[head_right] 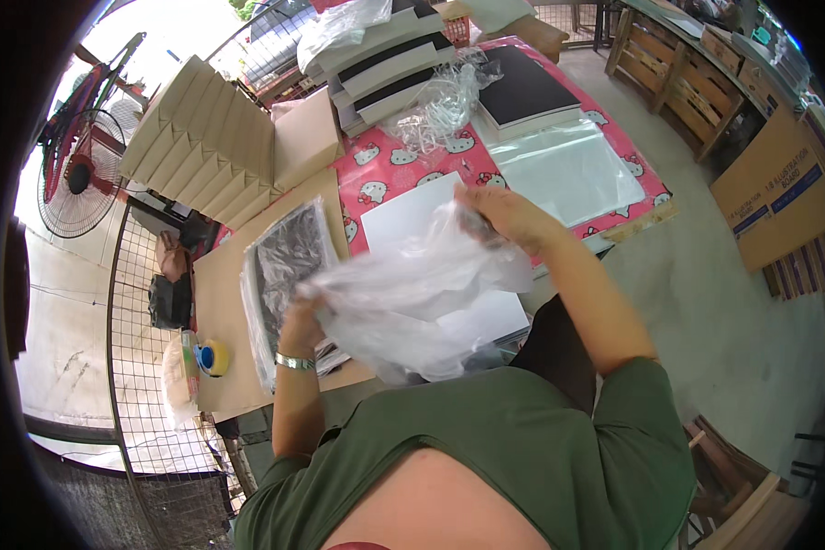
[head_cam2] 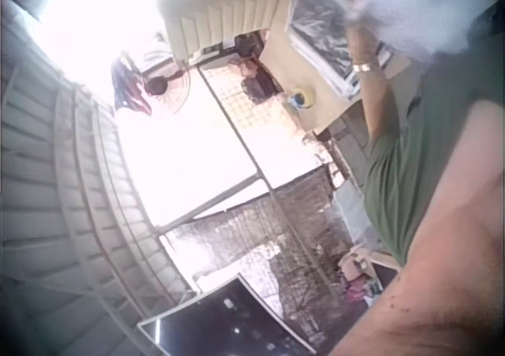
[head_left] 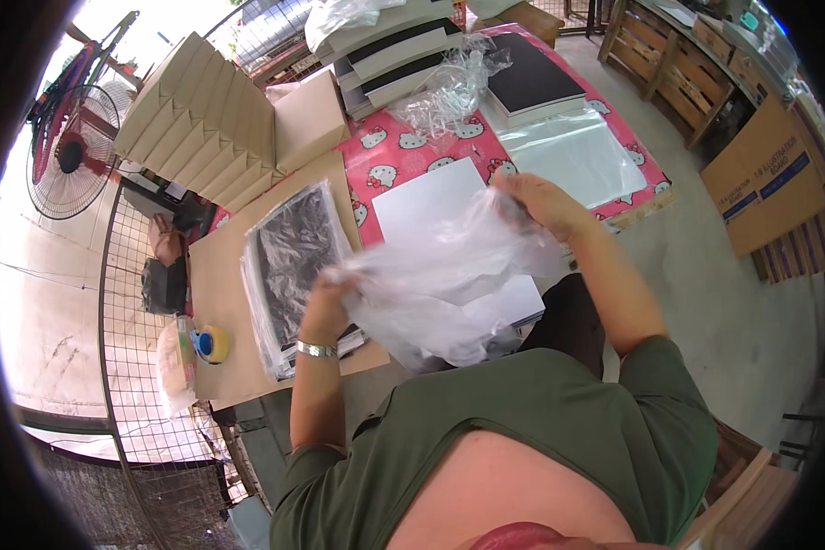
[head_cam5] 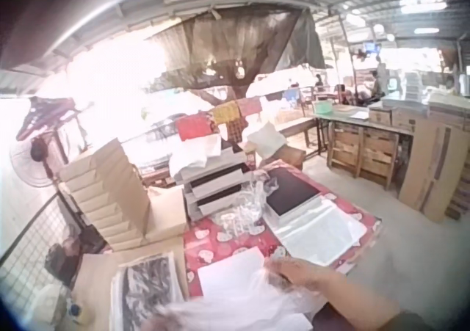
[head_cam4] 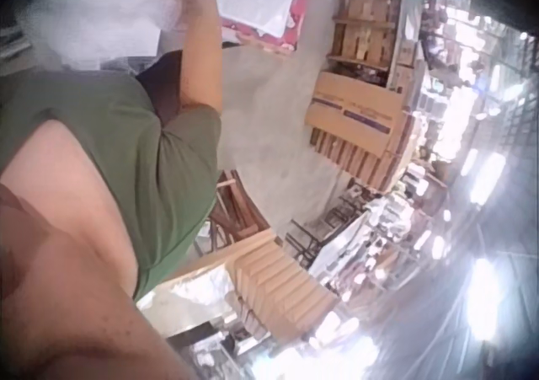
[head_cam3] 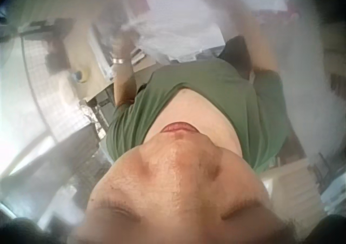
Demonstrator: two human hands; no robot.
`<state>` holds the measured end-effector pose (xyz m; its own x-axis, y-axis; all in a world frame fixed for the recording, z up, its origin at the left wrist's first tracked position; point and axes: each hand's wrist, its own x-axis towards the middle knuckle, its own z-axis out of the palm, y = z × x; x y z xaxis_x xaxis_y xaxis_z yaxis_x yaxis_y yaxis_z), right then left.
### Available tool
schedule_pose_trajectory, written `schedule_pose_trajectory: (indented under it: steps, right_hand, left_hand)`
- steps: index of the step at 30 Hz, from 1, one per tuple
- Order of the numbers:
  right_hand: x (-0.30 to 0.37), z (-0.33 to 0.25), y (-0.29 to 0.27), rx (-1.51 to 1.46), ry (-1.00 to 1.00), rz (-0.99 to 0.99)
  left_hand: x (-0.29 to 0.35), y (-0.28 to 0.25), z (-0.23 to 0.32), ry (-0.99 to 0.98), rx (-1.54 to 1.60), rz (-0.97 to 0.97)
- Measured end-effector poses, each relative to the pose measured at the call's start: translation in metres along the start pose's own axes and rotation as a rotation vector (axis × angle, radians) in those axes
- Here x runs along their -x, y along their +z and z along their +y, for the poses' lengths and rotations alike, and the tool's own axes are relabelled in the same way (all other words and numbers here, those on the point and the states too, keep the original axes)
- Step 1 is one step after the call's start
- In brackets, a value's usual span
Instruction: The person places black folders into individual plastic sleeves by hand, one at a time, and stacks the finished items on a table.
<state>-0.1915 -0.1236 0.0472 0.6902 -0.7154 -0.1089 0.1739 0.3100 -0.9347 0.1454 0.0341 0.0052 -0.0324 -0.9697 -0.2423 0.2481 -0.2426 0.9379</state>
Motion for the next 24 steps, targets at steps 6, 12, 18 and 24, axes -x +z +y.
schedule_pose_trajectory:
  steps: [6, 12, 18, 24]
  right_hand:
    - [-0.038, 0.009, -0.028, -0.316, -0.214, 0.038]
    - [-0.121, 0.074, -0.095, -0.313, 0.033, -0.014]
    - [-0.216, 0.133, -0.091, 1.289, -0.114, 0.745]
    - [-0.212, 0.105, -0.101, 1.65, 0.021, 0.506]
  left_hand:
    - [-0.05, -0.003, 0.001, -0.034, 0.435, 0.08]
    - [-0.162, -0.088, -0.029, -0.215, 0.119, 0.088]
    - [-0.258, -0.1, -0.088, -0.043, -0.637, 0.688]
    - [-0.259, -0.066, -0.051, -0.127, -0.851, 0.556]
